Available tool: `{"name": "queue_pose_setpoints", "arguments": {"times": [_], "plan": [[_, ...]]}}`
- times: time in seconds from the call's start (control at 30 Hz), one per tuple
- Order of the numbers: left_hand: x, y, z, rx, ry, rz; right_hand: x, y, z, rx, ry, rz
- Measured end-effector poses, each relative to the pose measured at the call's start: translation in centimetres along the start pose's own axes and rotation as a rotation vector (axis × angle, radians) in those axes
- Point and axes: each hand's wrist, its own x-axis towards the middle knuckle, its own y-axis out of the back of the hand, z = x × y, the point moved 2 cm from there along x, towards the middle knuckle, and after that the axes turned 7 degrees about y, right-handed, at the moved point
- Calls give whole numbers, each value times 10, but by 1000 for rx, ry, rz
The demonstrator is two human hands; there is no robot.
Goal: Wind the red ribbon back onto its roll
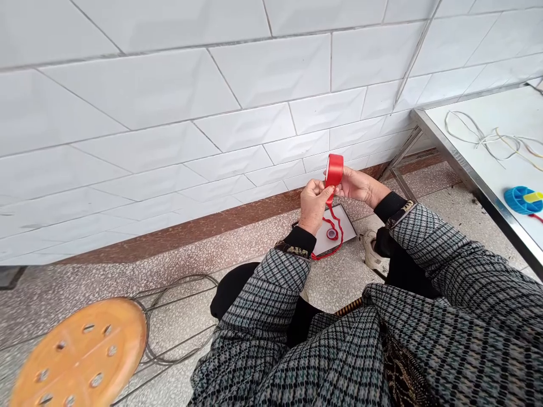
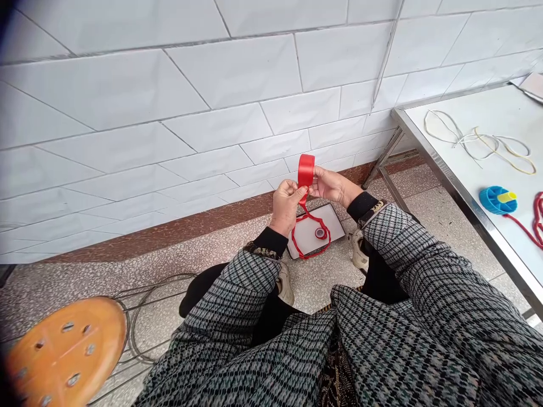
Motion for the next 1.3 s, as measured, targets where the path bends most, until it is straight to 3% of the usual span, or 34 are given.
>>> {"name": "queue_pose_setpoints", "arguments": {"times": [0.4,0.6,0.7,0.87,0.97,1.3], "plan": [[2,2,15,149,-4,-82,-4,3,-1,-49,-153,-26],[5,10,18,90,53,-161,-7,4,2,-89,-116,-142],[3,14,23,6,94,-199,-9,5,-3,-239,-12,-189],[-2,17,29,-47,168,-264,-13,7,-17,-583,424,-156],[-4,16,29,-47,197,-292,-16,8,-21,-790,592,-142],[-10,12,26,-60,193,-366,-12,18,-17,-1032,738,-179]]}}
